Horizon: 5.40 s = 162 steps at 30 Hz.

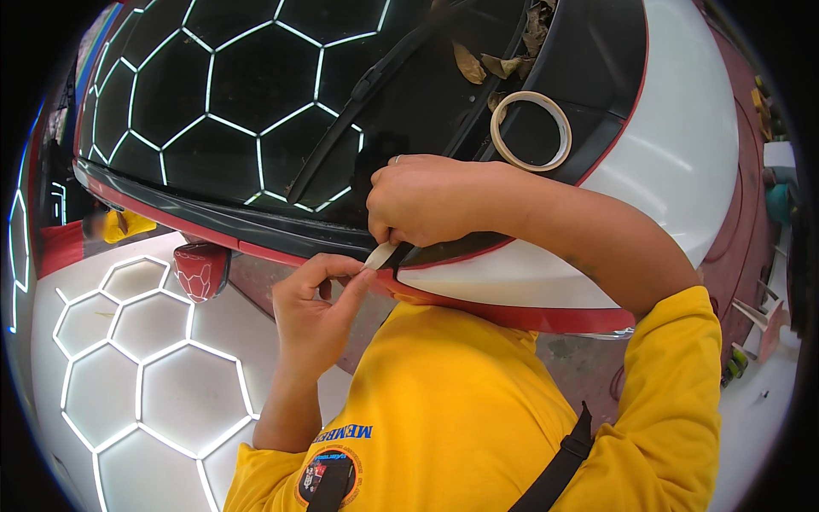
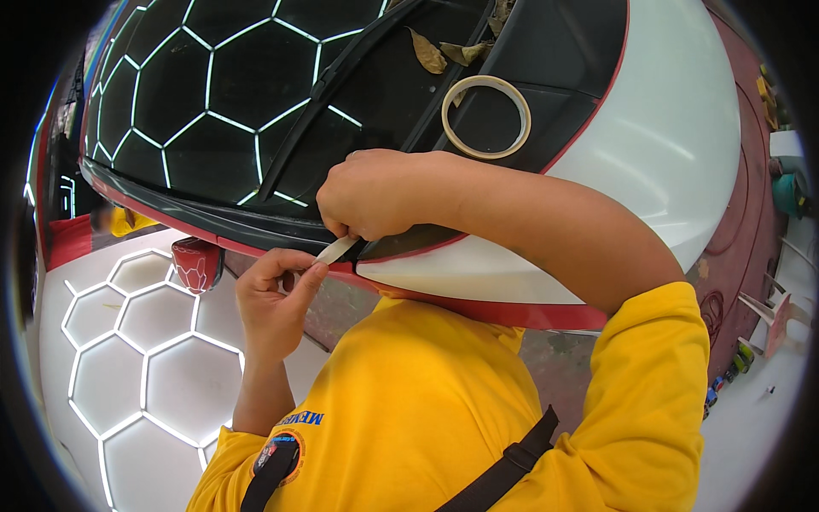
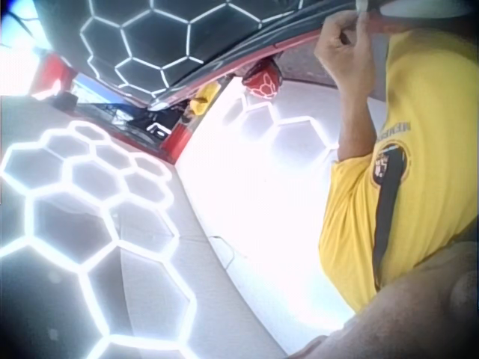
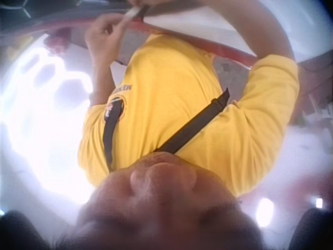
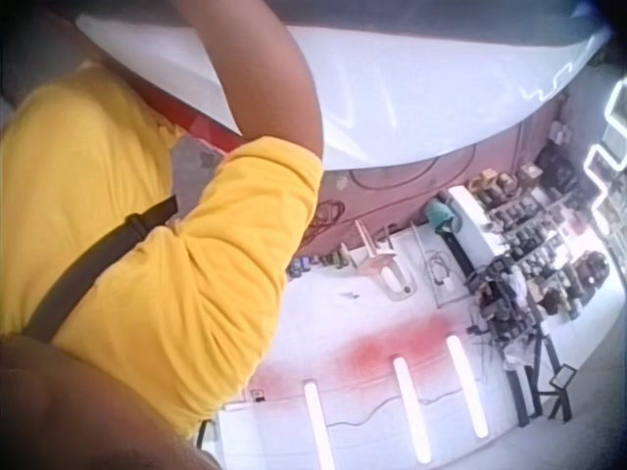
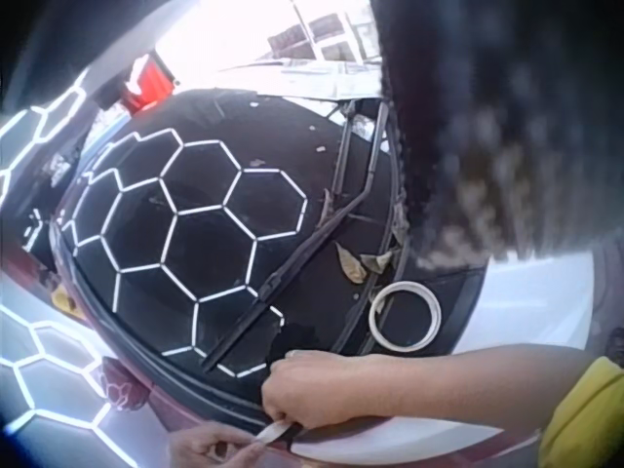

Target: The person applies masking tape to the edges of a car hood and windshield to create a clean paint line. They smooth the tape along the contours of the vehicle and then place sheets of newspaper over the windshield and hood to protect them from overspray.

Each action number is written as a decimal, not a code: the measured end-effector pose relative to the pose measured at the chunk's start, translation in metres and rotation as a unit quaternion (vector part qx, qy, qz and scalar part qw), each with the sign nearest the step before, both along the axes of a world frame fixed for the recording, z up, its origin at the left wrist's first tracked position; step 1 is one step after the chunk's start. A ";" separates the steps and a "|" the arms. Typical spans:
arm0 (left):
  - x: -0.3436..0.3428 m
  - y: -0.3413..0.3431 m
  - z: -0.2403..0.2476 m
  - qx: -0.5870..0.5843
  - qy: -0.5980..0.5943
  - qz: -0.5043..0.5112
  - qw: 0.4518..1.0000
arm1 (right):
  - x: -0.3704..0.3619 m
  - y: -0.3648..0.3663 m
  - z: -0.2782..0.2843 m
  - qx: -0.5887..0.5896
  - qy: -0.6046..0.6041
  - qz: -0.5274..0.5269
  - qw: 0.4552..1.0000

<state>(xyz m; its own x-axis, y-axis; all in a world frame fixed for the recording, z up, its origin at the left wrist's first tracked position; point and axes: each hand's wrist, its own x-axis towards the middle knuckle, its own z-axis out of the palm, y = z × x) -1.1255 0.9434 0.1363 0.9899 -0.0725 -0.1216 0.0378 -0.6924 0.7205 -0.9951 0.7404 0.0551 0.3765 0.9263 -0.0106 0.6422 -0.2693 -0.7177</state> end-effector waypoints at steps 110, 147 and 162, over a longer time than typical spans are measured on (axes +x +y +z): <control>0.008 -0.017 -0.005 0.213 -0.121 -0.111 0.963 | -0.016 -0.004 0.029 -0.039 0.092 -0.041 0.994; 0.109 0.003 0.019 0.299 0.028 -0.572 0.763 | -0.135 -0.080 0.011 0.247 -0.021 -0.402 0.882; 0.120 0.006 0.007 0.304 -0.085 -0.681 0.661 | -0.180 -0.050 0.017 0.179 -0.064 -0.535 0.823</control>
